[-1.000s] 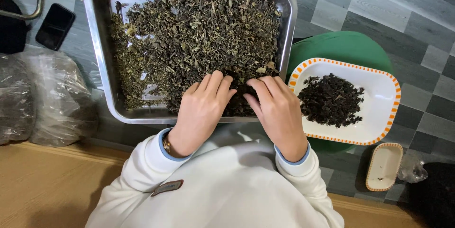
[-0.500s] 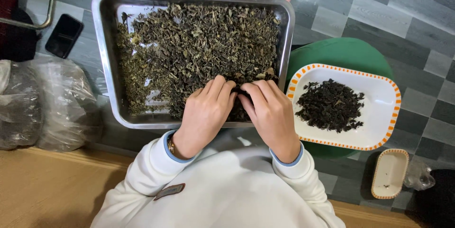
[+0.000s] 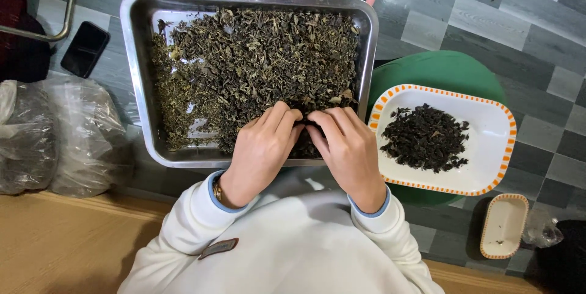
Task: Sorting dried tea leaves from a large metal tray into a smaller plastic bowl by hand.
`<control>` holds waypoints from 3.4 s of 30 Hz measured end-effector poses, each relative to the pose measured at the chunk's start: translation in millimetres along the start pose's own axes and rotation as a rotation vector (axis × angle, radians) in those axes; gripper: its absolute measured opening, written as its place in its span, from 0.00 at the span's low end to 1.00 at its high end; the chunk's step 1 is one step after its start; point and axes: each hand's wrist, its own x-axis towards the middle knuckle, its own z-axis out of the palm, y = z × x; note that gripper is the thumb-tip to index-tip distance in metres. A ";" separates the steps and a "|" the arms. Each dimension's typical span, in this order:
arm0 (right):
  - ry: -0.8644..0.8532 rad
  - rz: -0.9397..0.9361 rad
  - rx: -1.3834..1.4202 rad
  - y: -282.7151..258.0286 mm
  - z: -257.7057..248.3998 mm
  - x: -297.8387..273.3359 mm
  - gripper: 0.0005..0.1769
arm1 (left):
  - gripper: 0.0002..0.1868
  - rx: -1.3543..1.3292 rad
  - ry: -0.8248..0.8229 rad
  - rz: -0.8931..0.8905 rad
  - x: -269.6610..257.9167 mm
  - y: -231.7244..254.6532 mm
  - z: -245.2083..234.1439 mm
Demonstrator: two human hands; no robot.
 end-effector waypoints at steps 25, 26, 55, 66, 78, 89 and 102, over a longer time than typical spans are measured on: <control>-0.057 -0.053 0.003 -1.6 2.5 4.2 0.06 | 0.06 0.113 -0.082 -0.003 -3.6 -2.4 -7.9; -0.052 -0.050 0.011 -1.8 2.3 4.8 0.06 | 0.06 0.114 -0.073 -0.003 -3.2 -1.5 -6.7; 0.091 0.062 0.310 10.4 -7.9 -12.4 0.09 | 0.05 -0.140 0.103 -0.064 -0.7 -38.9 -65.3; -0.029 -0.011 0.207 -9.7 -16.2 14.1 0.05 | 0.07 -0.170 0.074 -0.089 7.3 -26.9 -67.4; -0.001 -0.125 -0.116 -19.7 20.0 56.5 0.07 | 0.05 -0.157 0.044 -0.128 -6.8 -47.2 -69.1; 0.004 -0.142 -0.104 -24.1 20.3 56.6 0.04 | 0.04 -0.199 0.060 -0.112 -6.9 -47.2 -67.3; 0.017 -0.151 -0.095 -22.3 21.8 52.3 0.04 | 0.04 -0.185 0.060 -0.098 -6.0 -43.1 -68.1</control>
